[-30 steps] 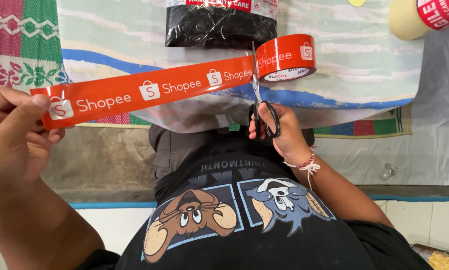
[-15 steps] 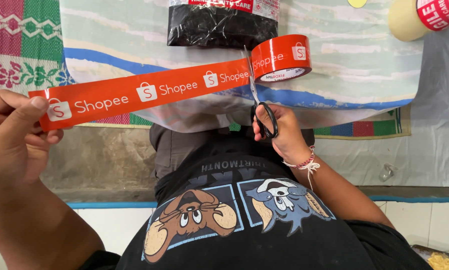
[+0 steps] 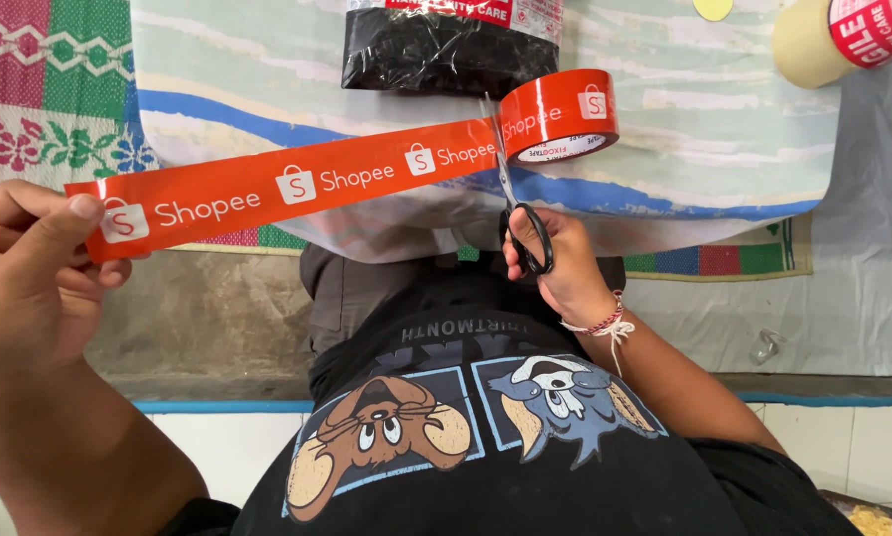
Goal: Packaging a small bag of snacks by wrapping it in a black plastic mailer and sealing it with tape.
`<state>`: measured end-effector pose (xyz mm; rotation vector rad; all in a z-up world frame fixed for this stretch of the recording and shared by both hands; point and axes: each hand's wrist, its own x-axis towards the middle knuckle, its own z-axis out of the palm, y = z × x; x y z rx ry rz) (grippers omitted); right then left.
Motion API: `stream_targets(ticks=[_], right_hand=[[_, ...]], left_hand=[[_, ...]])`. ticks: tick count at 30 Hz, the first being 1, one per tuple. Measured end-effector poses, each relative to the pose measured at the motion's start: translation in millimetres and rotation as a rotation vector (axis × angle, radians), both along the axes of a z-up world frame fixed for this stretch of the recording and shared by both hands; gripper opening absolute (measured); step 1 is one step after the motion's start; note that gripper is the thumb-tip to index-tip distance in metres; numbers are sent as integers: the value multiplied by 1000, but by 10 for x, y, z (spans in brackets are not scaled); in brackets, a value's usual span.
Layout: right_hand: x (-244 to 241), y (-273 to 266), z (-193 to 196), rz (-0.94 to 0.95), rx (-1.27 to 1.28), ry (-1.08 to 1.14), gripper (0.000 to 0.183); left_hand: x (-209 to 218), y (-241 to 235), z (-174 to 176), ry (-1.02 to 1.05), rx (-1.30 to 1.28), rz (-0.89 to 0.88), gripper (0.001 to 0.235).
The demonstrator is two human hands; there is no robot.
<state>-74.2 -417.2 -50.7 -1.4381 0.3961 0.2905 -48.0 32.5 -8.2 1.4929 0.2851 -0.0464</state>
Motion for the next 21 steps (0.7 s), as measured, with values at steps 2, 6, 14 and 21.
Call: stream_targets(ticks=[2, 6, 14, 21], right_hand=[[6, 18, 26, 2, 13, -3, 46], [10, 46, 46, 23, 31, 10, 48], [11, 71, 5, 9, -33, 9, 47], [10, 17, -5, 51, 1, 13, 35]], left_hand=[[-7, -18, 29, 4, 0, 6, 26], [-34, -10, 41, 2, -16, 3, 24], [-49, 57, 37, -13, -6, 38, 22], [-97, 159, 11, -59, 63, 47, 25]])
